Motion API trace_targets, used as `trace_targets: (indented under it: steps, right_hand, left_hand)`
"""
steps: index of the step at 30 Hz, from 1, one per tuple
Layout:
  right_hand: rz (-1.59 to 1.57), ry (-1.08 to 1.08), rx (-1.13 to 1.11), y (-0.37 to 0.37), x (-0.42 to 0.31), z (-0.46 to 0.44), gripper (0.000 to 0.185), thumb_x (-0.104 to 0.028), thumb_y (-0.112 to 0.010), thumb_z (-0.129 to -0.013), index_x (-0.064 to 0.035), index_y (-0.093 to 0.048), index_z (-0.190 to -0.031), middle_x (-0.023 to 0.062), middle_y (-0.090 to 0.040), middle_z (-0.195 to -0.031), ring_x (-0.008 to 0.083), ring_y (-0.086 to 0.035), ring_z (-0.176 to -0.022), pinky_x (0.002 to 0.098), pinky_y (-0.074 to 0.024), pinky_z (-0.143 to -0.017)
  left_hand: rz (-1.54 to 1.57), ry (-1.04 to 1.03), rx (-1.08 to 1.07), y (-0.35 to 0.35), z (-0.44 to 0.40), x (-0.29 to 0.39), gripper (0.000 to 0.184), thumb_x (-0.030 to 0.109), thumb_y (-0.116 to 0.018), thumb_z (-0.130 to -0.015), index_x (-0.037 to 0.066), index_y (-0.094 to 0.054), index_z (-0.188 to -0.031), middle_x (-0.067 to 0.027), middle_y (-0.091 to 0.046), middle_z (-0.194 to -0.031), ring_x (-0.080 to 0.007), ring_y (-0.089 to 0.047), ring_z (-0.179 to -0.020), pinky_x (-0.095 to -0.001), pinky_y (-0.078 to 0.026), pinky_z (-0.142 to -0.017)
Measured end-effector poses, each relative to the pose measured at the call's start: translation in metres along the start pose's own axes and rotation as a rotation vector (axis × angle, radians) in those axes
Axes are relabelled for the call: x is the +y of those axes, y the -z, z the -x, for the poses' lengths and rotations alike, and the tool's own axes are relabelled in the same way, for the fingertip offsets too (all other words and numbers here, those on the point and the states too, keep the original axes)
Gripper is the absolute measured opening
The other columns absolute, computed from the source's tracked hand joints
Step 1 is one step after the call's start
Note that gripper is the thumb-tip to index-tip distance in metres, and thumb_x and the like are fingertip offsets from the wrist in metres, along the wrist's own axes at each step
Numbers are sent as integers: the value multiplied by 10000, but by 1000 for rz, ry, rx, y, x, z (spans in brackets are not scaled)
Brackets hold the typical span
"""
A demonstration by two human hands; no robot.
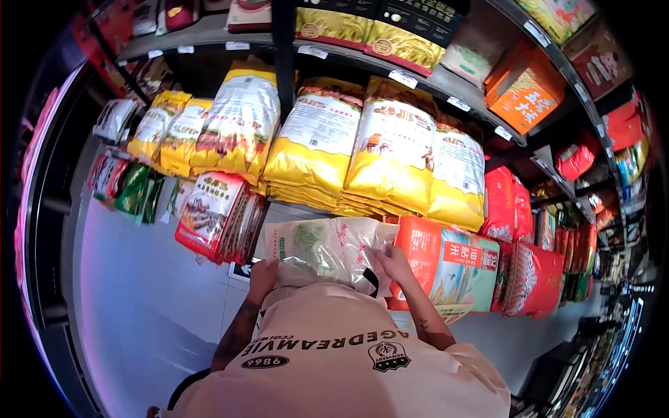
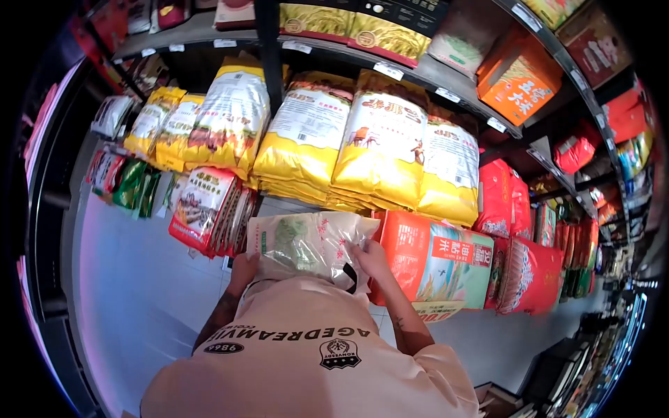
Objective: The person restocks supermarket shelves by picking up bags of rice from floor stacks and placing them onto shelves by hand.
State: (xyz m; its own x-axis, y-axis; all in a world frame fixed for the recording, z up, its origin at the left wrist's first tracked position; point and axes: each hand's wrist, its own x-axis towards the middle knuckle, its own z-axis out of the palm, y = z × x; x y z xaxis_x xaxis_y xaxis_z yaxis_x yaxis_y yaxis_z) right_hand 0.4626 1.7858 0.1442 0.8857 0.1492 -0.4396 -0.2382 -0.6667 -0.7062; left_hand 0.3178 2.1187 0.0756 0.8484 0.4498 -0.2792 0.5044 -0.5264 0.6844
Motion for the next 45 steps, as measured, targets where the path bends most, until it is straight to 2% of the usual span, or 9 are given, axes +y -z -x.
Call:
trace_targets:
  steps: [3,12,18,25,30,34,38,42,45]
  right_hand:
    - [-268,-96,190,4,-14,23,300,-245,-620,-806,52,-584,-783,60,-563,-642,118,-506,-585,281,-407,-533]
    - [-465,-224,754,30,3,-1,289,-202,-611,-798,4,-539,-609,11,-473,-539,91,-401,-490,292,-323,-445]
    - [-672,-237,736,123,15,-76,260,-196,-670,-758,23,-588,-642,19,-540,-563,80,-450,-496,265,-358,-456]
    - [-1061,-115,578,278,-9,-109,251,-251,-576,-872,-40,-604,-738,-66,-382,-484,27,-269,-387,210,-170,-383]
    - [-1160,145,596,355,-54,-120,271,-244,-520,-898,19,-583,-900,-19,-455,-562,50,-380,-484,193,-268,-464]
    - [-1699,330,613,388,-109,-135,245,-198,-490,-877,16,-567,-968,63,-582,-814,139,-519,-702,241,-403,-637]
    - [-1845,183,591,367,-128,-184,180,-185,-504,-843,-52,-537,-959,67,-606,-890,184,-572,-812,285,-406,-650]
    - [-1855,44,542,328,-93,-221,160,-200,-523,-830,-80,-510,-934,50,-599,-867,161,-571,-803,280,-408,-607]
    - [-1750,0,554,322,-102,-225,151,-204,-520,-847,-76,-520,-927,43,-601,-849,149,-574,-801,265,-417,-590]
  left_hand:
    - [-143,-134,-118,2,-73,27,499,409,-513,-855,-75,-595,-766,-266,-587,-723,-424,-579,-741,-490,-443,-677]
    - [-219,-702,-321,-33,-207,222,430,345,-492,-875,-12,-590,-658,-232,-569,-675,-408,-569,-675,-487,-434,-617]
    - [-187,-850,-320,-66,-261,379,379,317,-542,-851,10,-580,-632,-210,-556,-619,-398,-559,-618,-459,-440,-563]
    - [-183,-1070,-269,-86,-303,554,397,291,-569,-863,-2,-574,-596,-130,-550,-506,-281,-558,-460,-348,-432,-474]
    - [-195,-1271,-142,-98,-351,677,418,339,-595,-834,-32,-595,-640,-197,-516,-536,-309,-554,-497,-383,-422,-501]
    - [-407,-1213,-82,-123,-388,755,361,334,-573,-828,-20,-641,-849,-221,-623,-819,-364,-609,-793,-422,-487,-713]
    - [112,-1494,152,-133,-393,732,260,237,-550,-858,22,-618,-987,-174,-621,-984,-315,-603,-892,-375,-478,-762]
    - [302,-1138,-282,-154,-369,599,251,187,-573,-855,7,-586,-1030,-125,-597,-844,-200,-596,-729,-276,-467,-621]
    - [362,-692,-505,-220,-398,497,333,261,-558,-879,15,-548,-1103,-90,-599,-907,-182,-587,-806,-276,-467,-675]
